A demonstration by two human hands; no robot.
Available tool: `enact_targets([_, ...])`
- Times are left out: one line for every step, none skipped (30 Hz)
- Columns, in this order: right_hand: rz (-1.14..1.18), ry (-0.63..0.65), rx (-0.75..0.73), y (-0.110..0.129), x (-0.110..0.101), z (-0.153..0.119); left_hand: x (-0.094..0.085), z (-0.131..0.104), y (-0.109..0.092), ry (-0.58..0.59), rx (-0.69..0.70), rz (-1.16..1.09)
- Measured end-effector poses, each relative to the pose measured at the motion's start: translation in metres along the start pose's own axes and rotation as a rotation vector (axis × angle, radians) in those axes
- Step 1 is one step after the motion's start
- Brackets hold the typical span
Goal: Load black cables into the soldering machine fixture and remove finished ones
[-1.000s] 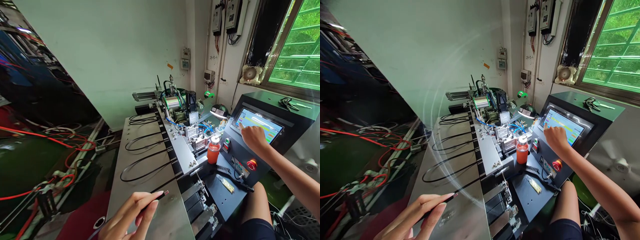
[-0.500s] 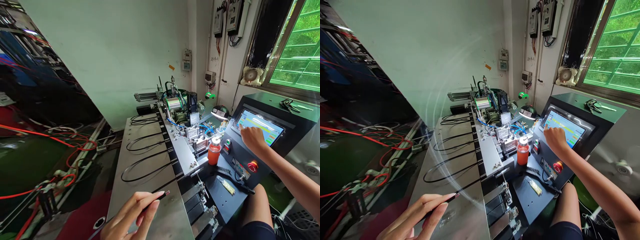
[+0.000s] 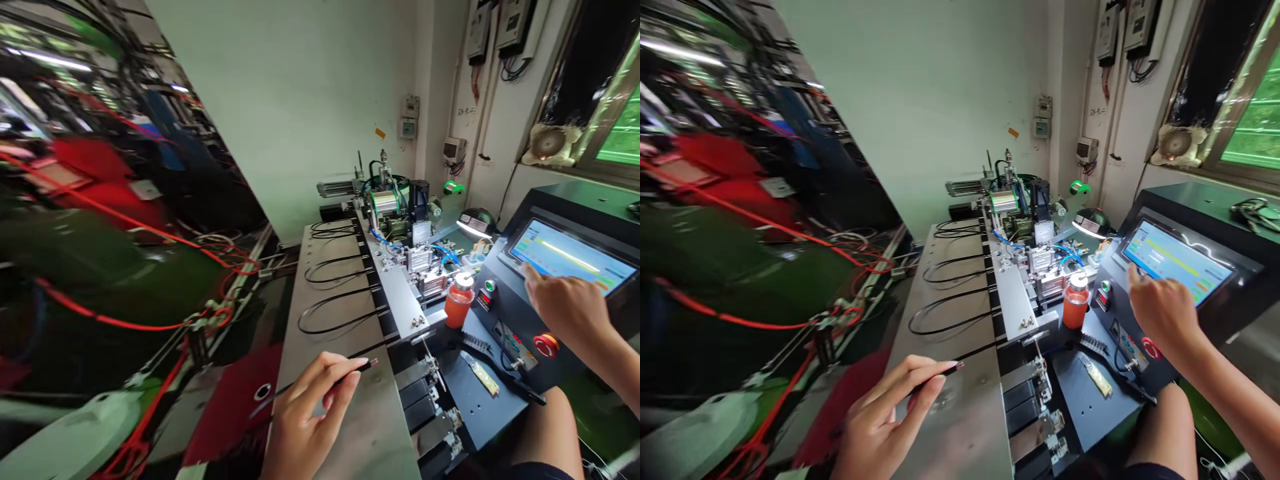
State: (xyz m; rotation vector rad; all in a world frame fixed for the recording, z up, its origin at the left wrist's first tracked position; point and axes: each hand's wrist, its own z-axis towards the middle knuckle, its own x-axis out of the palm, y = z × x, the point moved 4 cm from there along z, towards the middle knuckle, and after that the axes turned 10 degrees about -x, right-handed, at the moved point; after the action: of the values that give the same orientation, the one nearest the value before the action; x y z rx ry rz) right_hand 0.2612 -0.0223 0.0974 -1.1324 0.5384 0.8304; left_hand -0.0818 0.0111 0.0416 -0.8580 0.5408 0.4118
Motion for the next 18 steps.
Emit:
enact_targets([-0.022,-0.141,-0.01,0.0,-0.005,-0.008,0.0,-0.001,0.0,0.001,-0.006,-0.002])
enact_targets([-0.039,-0.275,-0.018,-0.001,-0.01,-0.017,0.001,-0.001,0.0,0.002,-0.014,-0.002])
enact_targets([-0.04,-0.379,-0.044,-0.001,-0.014,-0.026,0.002,-0.002,0.001,0.001,-0.022,-0.001])
enact_targets([-0.033,-0.472,-0.057,-0.002,-0.018,-0.035,0.003,-0.002,0.001,0.001,-0.026,-0.001])
enact_targets([-0.015,-0.527,-0.073,-0.003,-0.02,-0.042,0.004,-0.002,0.001,0.0,-0.027,-0.001])
enact_targets([0.011,-0.559,-0.082,-0.004,-0.022,-0.048,0.005,-0.002,0.002,0.004,-0.026,0.001])
enact_targets([0.039,-0.58,-0.085,-0.005,-0.024,-0.054,0.006,-0.002,0.002,0.008,-0.028,0.004])
enact_targets([0.068,-0.588,-0.087,-0.006,-0.025,-0.059,0.007,-0.002,0.003,0.011,-0.026,0.007])
enact_targets([0.099,-0.598,-0.087,-0.007,-0.025,-0.064,0.007,-0.002,0.003,0.012,-0.026,0.012])
enact_targets([0.137,-0.611,-0.093,-0.007,-0.024,-0.068,0.008,-0.001,0.003,0.011,-0.025,0.018])
enact_targets([0.187,-0.628,-0.096,-0.007,-0.023,-0.073,0.008,-0.001,0.004,0.009,-0.025,0.025])
enact_targets([0.257,-0.642,-0.101,-0.006,-0.02,-0.078,0.008,0.0,0.004,0.004,-0.024,0.033])
enact_targets([0.346,-0.641,-0.108,-0.005,-0.015,-0.083,0.009,0.001,0.004,-0.002,-0.023,0.041])
enact_targets([0.451,-0.632,-0.112,-0.002,-0.009,-0.088,0.009,0.001,0.004,-0.007,-0.023,0.051])
enact_targets([0.567,-0.616,-0.116,0.001,-0.002,-0.093,0.01,0.002,0.004,-0.011,-0.024,0.059])
enact_targets([0.691,-0.592,-0.106,0.005,0.006,-0.098,0.011,0.003,0.004,-0.01,-0.026,0.066])
enact_targets([0.817,-0.583,-0.039,0.007,0.014,-0.103,0.013,0.004,0.004,-0.005,-0.033,0.071])
enact_targets([0.934,-0.574,0.048,0.009,0.023,-0.108,0.015,0.005,0.004,0.005,-0.04,0.076])
